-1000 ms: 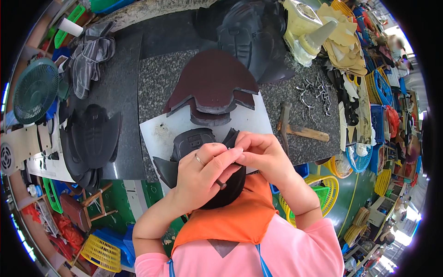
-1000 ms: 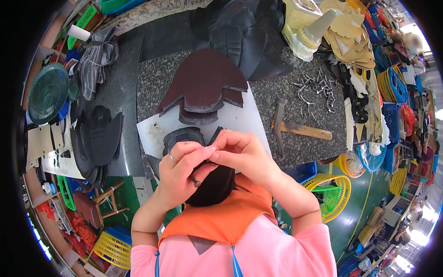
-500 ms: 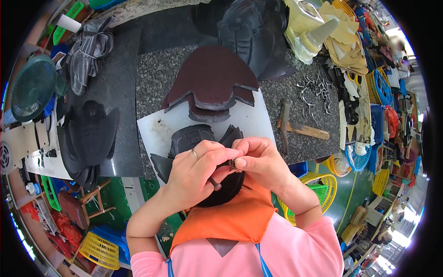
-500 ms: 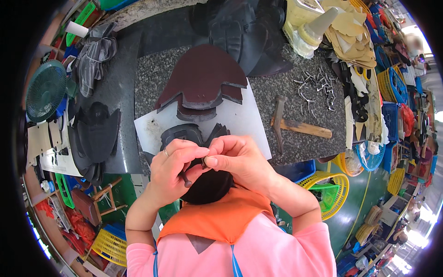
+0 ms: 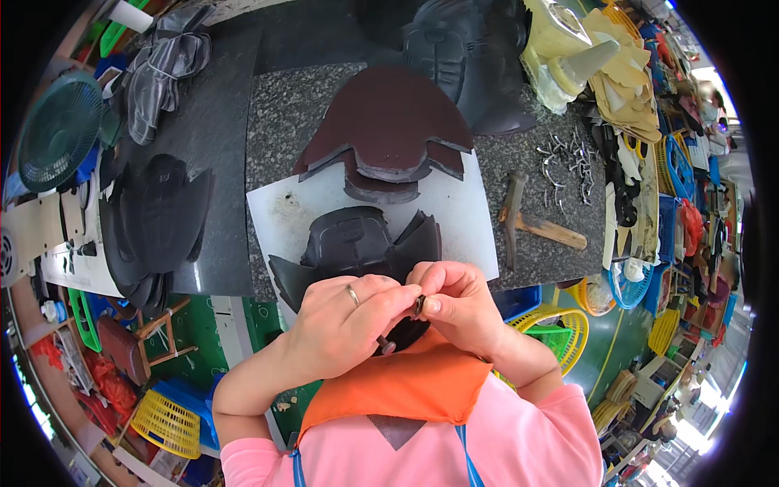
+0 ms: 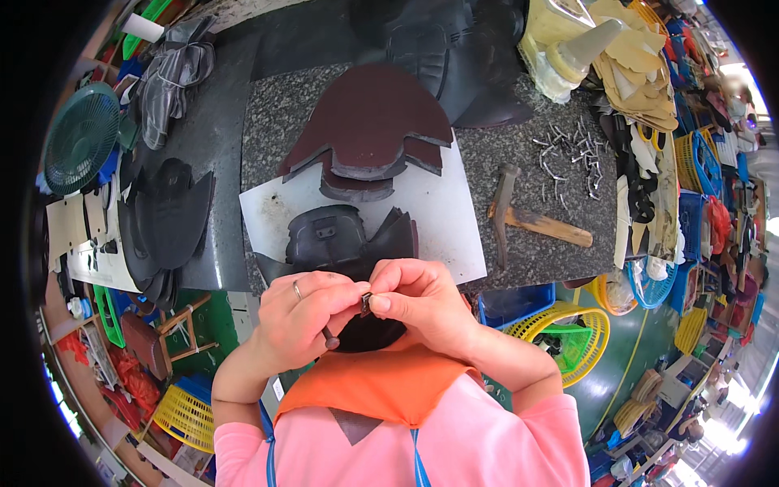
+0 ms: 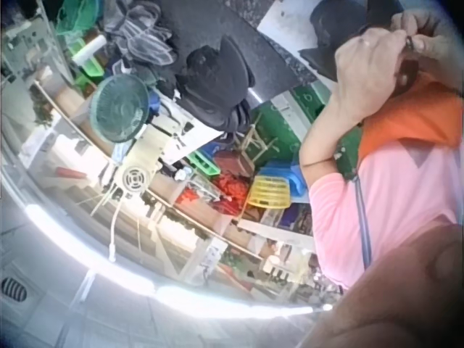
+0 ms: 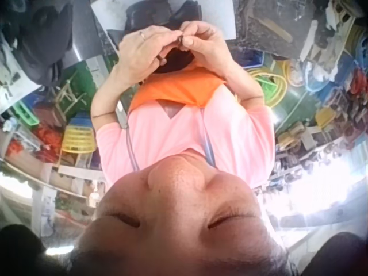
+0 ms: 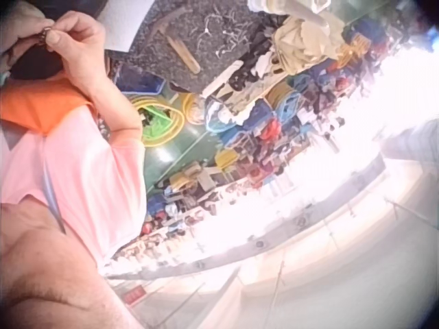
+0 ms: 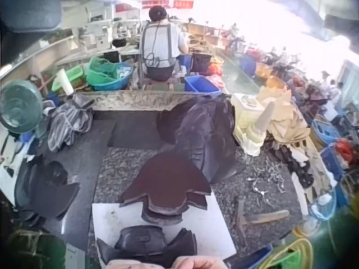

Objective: Hammer shoe parts together to assemble a shoe

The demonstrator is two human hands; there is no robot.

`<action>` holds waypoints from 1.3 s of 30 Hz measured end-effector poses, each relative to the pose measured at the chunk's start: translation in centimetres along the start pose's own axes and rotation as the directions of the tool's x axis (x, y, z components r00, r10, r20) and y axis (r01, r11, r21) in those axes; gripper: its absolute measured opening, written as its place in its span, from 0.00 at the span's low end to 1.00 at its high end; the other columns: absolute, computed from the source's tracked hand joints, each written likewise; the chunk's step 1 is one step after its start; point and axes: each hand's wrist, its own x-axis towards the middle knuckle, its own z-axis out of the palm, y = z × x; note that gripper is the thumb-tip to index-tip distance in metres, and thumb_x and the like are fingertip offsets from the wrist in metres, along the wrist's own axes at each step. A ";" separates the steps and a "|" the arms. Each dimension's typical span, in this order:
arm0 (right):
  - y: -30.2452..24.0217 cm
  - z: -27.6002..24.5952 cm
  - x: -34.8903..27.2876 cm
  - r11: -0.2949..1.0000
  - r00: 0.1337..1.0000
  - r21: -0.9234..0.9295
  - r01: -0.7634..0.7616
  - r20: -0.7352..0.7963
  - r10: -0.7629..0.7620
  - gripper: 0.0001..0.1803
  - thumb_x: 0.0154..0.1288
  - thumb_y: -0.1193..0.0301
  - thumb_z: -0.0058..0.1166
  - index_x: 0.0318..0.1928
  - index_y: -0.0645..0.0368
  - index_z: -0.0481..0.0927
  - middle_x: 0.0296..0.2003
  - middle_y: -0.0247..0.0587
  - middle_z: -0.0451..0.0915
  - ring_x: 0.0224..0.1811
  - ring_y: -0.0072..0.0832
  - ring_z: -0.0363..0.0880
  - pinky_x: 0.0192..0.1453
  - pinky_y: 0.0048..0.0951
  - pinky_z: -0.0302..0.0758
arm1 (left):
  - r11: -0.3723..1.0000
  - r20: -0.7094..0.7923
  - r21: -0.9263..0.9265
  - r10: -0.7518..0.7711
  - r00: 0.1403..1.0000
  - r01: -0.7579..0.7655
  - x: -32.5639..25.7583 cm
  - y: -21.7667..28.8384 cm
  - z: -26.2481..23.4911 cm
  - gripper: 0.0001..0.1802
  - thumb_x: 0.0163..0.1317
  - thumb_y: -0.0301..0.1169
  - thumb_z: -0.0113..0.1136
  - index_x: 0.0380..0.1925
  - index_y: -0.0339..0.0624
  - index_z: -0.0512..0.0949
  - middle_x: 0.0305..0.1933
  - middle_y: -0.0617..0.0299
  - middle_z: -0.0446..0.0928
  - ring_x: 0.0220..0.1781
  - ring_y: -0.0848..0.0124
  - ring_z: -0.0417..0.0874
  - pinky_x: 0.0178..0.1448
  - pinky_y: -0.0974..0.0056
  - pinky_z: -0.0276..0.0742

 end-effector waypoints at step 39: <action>0.3 1.3 1.2 0.455 0.724 -0.678 0.577 0.166 -0.670 0.08 0.51 0.79 0.67 0.33 0.61 0.83 0.37 0.35 0.68 0.37 0.22 0.67 0.40 0.21 0.65 | 0.203 0.141 -0.851 -0.800 0.583 0.484 0.2 2.5 -0.9 0.12 0.66 0.31 0.57 0.45 0.34 0.80 0.34 0.67 0.80 0.30 0.85 0.73 0.31 0.78 0.68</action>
